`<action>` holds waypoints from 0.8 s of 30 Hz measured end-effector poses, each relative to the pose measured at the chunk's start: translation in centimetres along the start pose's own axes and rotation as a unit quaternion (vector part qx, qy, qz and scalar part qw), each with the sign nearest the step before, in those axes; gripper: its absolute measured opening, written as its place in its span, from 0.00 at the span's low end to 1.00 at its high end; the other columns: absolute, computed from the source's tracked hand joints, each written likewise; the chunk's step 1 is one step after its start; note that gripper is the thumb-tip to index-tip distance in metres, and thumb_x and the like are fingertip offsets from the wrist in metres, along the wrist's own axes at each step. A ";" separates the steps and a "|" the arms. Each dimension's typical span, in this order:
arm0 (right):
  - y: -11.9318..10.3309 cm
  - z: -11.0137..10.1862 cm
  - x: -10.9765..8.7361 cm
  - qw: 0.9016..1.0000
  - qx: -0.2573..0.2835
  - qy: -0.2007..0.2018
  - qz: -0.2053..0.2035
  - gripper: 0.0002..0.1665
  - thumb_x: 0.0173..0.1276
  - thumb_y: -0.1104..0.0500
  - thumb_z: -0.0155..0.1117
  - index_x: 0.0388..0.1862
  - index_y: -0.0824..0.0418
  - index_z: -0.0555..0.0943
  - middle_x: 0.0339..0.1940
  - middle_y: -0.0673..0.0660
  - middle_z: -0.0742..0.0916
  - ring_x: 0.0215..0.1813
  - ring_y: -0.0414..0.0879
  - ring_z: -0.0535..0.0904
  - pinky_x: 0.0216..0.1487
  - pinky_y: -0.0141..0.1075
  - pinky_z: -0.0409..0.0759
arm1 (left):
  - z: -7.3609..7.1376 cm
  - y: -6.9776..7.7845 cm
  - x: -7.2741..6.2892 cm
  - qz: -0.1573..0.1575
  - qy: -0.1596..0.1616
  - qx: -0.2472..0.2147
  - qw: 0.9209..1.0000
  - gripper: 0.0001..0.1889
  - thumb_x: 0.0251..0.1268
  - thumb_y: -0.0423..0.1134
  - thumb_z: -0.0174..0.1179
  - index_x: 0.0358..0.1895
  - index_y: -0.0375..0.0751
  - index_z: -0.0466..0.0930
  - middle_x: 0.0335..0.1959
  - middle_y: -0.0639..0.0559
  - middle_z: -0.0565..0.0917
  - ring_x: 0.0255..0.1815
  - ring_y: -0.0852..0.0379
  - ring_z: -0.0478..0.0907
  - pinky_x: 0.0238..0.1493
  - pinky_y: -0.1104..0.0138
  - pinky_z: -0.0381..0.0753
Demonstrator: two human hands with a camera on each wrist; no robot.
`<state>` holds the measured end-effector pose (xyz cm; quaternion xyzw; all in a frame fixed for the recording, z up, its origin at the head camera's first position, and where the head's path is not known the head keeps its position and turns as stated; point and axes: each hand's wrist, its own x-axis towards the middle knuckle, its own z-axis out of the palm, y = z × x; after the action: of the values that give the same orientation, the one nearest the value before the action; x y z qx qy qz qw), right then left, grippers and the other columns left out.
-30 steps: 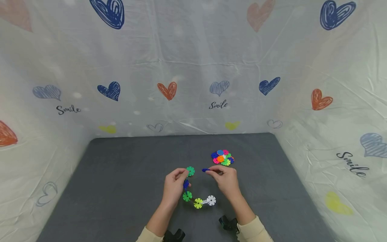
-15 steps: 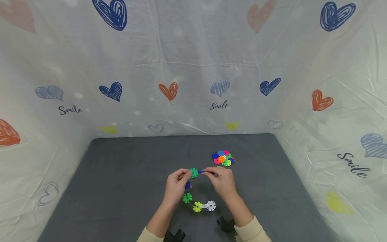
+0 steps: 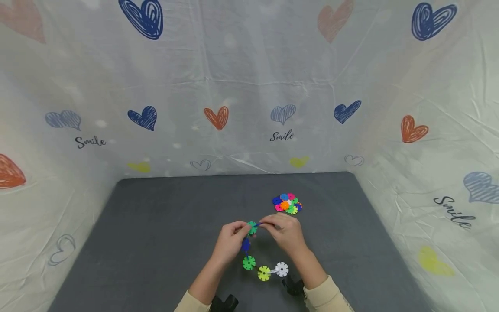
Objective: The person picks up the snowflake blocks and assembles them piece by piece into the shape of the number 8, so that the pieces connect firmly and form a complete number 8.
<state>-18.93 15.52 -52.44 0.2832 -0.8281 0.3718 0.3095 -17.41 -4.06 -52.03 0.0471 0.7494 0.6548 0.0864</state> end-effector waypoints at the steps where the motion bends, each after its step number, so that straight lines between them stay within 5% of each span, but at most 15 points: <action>1: 0.2 -0.1 0.0 1.000 0.005 -0.011 0.003 0.11 0.49 0.66 0.82 0.33 0.57 0.91 0.31 0.49 0.91 0.28 0.38 0.83 0.30 0.28 0.79 | 0.0 -0.1 0.0 -0.002 -0.008 0.002 1.000 0.17 0.76 0.44 0.58 0.41 0.32 0.86 0.32 0.42 0.89 0.33 0.44 0.85 0.34 0.66 0.80; 4: 1.0 -0.9 -0.2 0.997 0.032 -0.054 0.042 0.13 0.54 0.64 0.81 0.39 0.57 0.90 0.36 0.51 0.91 0.28 0.38 0.80 0.29 0.30 0.80 | 0.1 -0.2 0.1 -0.009 -0.004 0.002 1.000 0.17 0.75 0.45 0.59 0.40 0.31 0.87 0.31 0.41 0.89 0.38 0.43 0.86 0.37 0.66 0.81; 7: 2.4 -1.7 -0.5 0.987 0.035 -0.072 0.138 0.13 0.58 0.62 0.79 0.42 0.55 0.90 0.39 0.50 0.91 0.31 0.39 0.81 0.32 0.32 0.82 | -0.1 -0.2 0.1 -0.020 0.017 -0.016 1.000 0.16 0.75 0.45 0.59 0.39 0.33 0.86 0.33 0.39 0.89 0.39 0.42 0.86 0.39 0.64 0.80; 11: 4.7 -2.2 -0.9 0.951 0.007 -0.040 0.307 0.11 0.62 0.58 0.77 0.44 0.57 0.90 0.39 0.51 0.92 0.35 0.43 0.85 0.35 0.34 0.83 | -0.4 -0.2 0.1 -0.034 0.034 -0.049 0.998 0.17 0.78 0.44 0.56 0.43 0.30 0.84 0.38 0.35 0.88 0.38 0.45 0.86 0.41 0.63 0.81; 14: 6.3 -1.8 -1.1 0.920 -0.019 -0.022 0.391 0.14 0.64 0.55 0.76 0.46 0.59 0.89 0.39 0.55 0.91 0.33 0.46 0.83 0.33 0.35 0.81 | -0.6 -0.3 0.1 -0.048 0.038 -0.063 0.996 0.18 0.80 0.43 0.52 0.46 0.29 0.82 0.40 0.35 0.88 0.38 0.49 0.87 0.41 0.64 0.80; 17: 7.7 -0.8 -1.3 0.904 -0.053 -0.024 0.423 0.17 0.65 0.53 0.75 0.49 0.59 0.89 0.39 0.56 0.90 0.30 0.46 0.78 0.31 0.36 0.76 | -0.7 -0.5 0.2 -0.062 0.043 -0.073 0.995 0.17 0.80 0.42 0.50 0.46 0.29 0.81 0.40 0.37 0.88 0.40 0.48 0.87 0.41 0.64 0.78; 24: 9.5 1.0 -1.4 0.892 -0.161 -0.019 0.423 0.18 0.64 0.50 0.75 0.51 0.55 0.89 0.32 0.58 0.83 0.37 0.54 0.77 0.39 0.46 0.69 | -0.8 -0.7 0.3 -0.070 0.046 -0.082 0.993 0.16 0.80 0.43 0.51 0.46 0.31 0.81 0.38 0.41 0.89 0.41 0.46 0.87 0.41 0.63 0.77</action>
<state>-24.97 20.41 -58.11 -0.1405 -0.9237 0.3239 0.1489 -17.84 -4.90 -52.62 -0.0425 0.6977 0.7080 0.1008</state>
